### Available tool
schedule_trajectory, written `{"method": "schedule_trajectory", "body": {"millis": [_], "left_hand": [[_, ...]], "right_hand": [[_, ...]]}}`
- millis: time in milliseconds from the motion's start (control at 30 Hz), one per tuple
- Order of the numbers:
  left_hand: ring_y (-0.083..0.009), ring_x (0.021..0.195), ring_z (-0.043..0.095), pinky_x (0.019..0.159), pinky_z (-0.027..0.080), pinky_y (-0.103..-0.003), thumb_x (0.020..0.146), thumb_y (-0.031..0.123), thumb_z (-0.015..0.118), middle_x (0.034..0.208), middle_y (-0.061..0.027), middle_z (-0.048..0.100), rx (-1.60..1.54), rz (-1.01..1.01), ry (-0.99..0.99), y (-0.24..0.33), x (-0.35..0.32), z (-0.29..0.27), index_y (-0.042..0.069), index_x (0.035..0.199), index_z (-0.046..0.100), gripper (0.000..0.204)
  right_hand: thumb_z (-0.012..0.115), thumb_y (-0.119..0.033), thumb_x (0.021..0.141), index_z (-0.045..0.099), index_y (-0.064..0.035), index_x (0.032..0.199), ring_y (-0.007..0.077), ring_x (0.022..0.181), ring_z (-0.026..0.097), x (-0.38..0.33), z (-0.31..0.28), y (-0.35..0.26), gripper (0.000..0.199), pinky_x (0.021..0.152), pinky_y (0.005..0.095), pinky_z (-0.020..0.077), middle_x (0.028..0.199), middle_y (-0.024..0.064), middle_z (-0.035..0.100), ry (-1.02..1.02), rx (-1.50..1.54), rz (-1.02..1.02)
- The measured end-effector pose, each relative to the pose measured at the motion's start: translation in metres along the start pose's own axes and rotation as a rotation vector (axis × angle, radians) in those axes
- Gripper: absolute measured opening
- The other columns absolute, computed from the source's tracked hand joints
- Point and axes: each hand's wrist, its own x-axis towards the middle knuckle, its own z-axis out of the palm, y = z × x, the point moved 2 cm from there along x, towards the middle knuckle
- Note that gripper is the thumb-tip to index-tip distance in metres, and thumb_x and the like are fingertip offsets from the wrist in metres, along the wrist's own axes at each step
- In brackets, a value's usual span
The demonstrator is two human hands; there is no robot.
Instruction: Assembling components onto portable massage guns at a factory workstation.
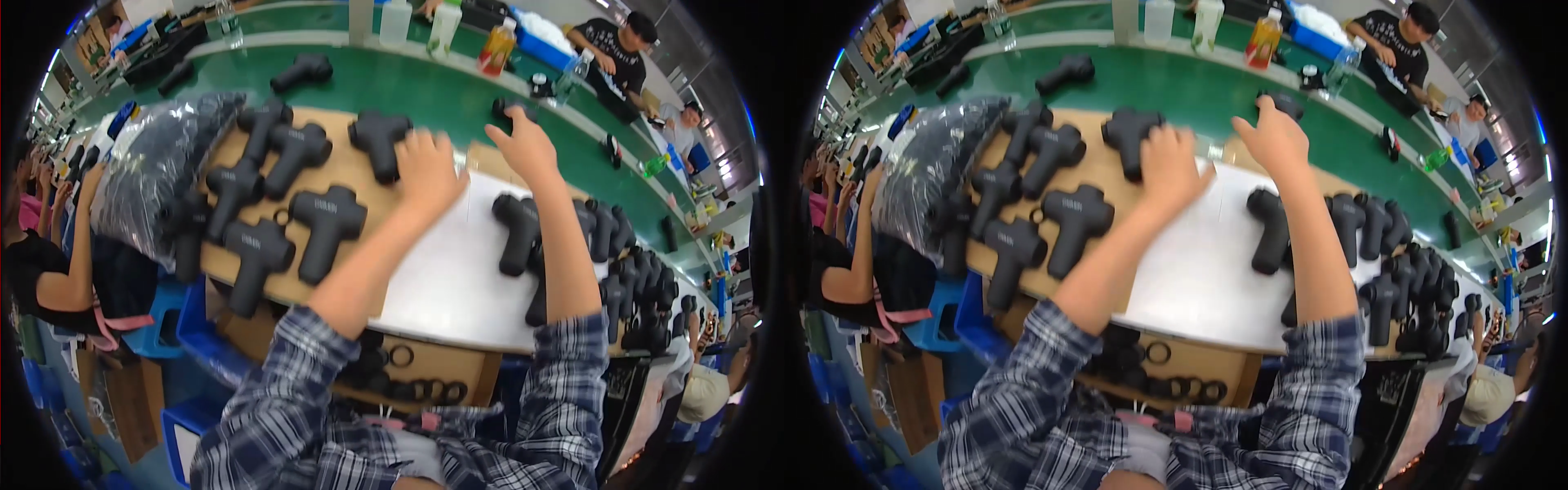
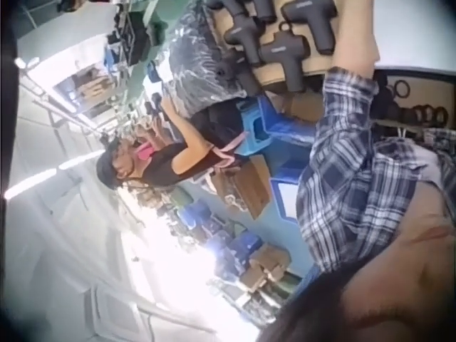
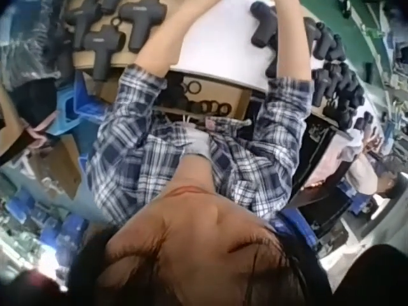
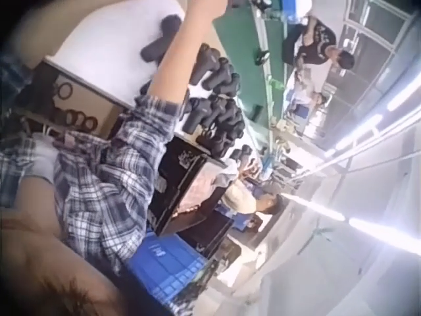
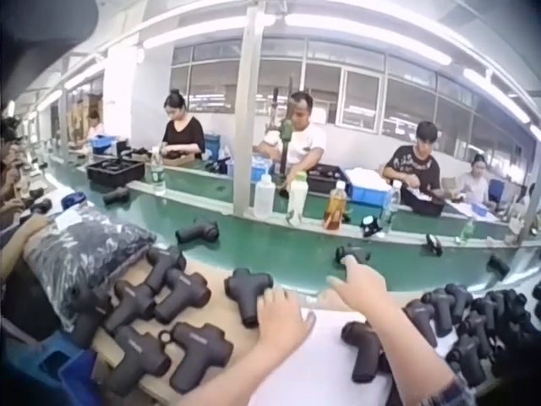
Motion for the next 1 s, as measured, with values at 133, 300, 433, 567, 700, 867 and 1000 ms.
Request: {"method": "schedule_trajectory", "body": {"millis": [133, 300, 433, 567, 700, 867, 1000], "left_hand": [[-0.0304, 0.089, 0.056, 0.082, 0.036, -0.041, 0.070, 0.039, 0.059, 0.091, -0.0171, 0.059, 0.107, -0.422, -0.113, -0.087, 0.012, -0.060, 0.000, 0.097, 0.054, 0.047], [-0.0272, 0.097, 0.056, 0.085, 0.034, -0.043, 0.077, 0.049, 0.050, 0.102, -0.0189, 0.059, 0.247, -0.505, -0.413, -0.103, 0.006, -0.049, 0.002, 0.099, 0.059, 0.053], [-0.0262, 0.096, 0.058, 0.086, 0.036, -0.039, 0.075, 0.055, 0.048, 0.102, -0.0160, 0.060, 0.135, -0.545, -0.544, -0.082, 0.008, -0.029, 0.003, 0.103, 0.060, 0.060], [-0.0257, 0.094, 0.058, 0.082, 0.039, -0.036, 0.073, 0.052, 0.052, 0.101, -0.0164, 0.060, 0.084, -0.551, -0.527, -0.099, 0.014, -0.020, 0.000, 0.103, 0.058, 0.061], [-0.0250, 0.093, 0.059, 0.077, 0.045, -0.032, 0.070, 0.049, 0.058, 0.100, -0.0168, 0.061, -0.037, -0.540, -0.505, -0.115, 0.019, 0.000, -0.004, 0.103, 0.057, 0.062], [-0.0223, 0.081, 0.062, 0.063, 0.048, -0.031, 0.067, 0.028, 0.067, 0.087, -0.0162, 0.061, -0.713, -0.618, -0.337, -0.055, 0.004, -0.024, -0.007, 0.088, 0.055, 0.043], [-0.0169, 0.069, 0.059, 0.059, 0.050, -0.029, 0.080, 0.025, 0.060, 0.085, -0.0128, 0.059, -1.248, -0.531, -0.520, -0.007, -0.037, -0.054, -0.005, 0.098, 0.052, 0.036]], "right_hand": [[0.062, -0.017, 0.074, 0.054, -0.0067, 0.100, 0.0071, 0.049, 0.040, -0.145, -0.052, -0.082, 0.029, 0.047, 0.0253, 0.0353, 0.056, 0.0031, 0.042, -0.485, 0.717, -0.424], [0.061, -0.028, 0.073, 0.051, -0.0031, 0.091, 0.0320, 0.065, 0.059, -0.287, 0.012, -0.084, 0.032, 0.057, 0.0390, 0.0456, 0.069, 0.0142, 0.059, -0.809, 0.358, -0.462], [0.060, -0.024, 0.071, 0.051, -0.0009, 0.095, 0.0331, 0.070, 0.059, -0.321, 0.095, -0.066, 0.035, 0.062, 0.0401, 0.0478, 0.077, 0.0170, 0.060, -0.641, 0.157, -0.176], [0.059, -0.025, 0.073, 0.052, -0.0006, 0.101, 0.0343, 0.072, 0.059, -0.316, 0.121, -0.064, 0.038, 0.063, 0.0421, 0.0476, 0.081, 0.0156, 0.061, -0.585, 0.008, 0.063], [0.058, -0.026, 0.075, 0.053, -0.0002, 0.106, 0.0358, 0.074, 0.059, -0.321, 0.156, -0.044, 0.041, 0.065, 0.0432, 0.0475, 0.082, 0.0171, 0.061, -0.130, -0.063, -0.020], [0.056, -0.025, 0.077, 0.056, -0.0017, 0.104, 0.0343, 0.078, 0.059, -0.317, 0.148, -0.036, 0.036, 0.069, 0.0416, 0.0477, 0.086, 0.0185, 0.061, -0.209, 0.136, -0.072], [0.059, -0.011, 0.076, 0.061, -0.0029, 0.096, 0.0294, 0.079, 0.061, -0.328, 0.088, -0.049, 0.022, 0.071, 0.0357, 0.0482, 0.091, 0.0162, 0.062, -0.338, 0.782, -0.186]]}}
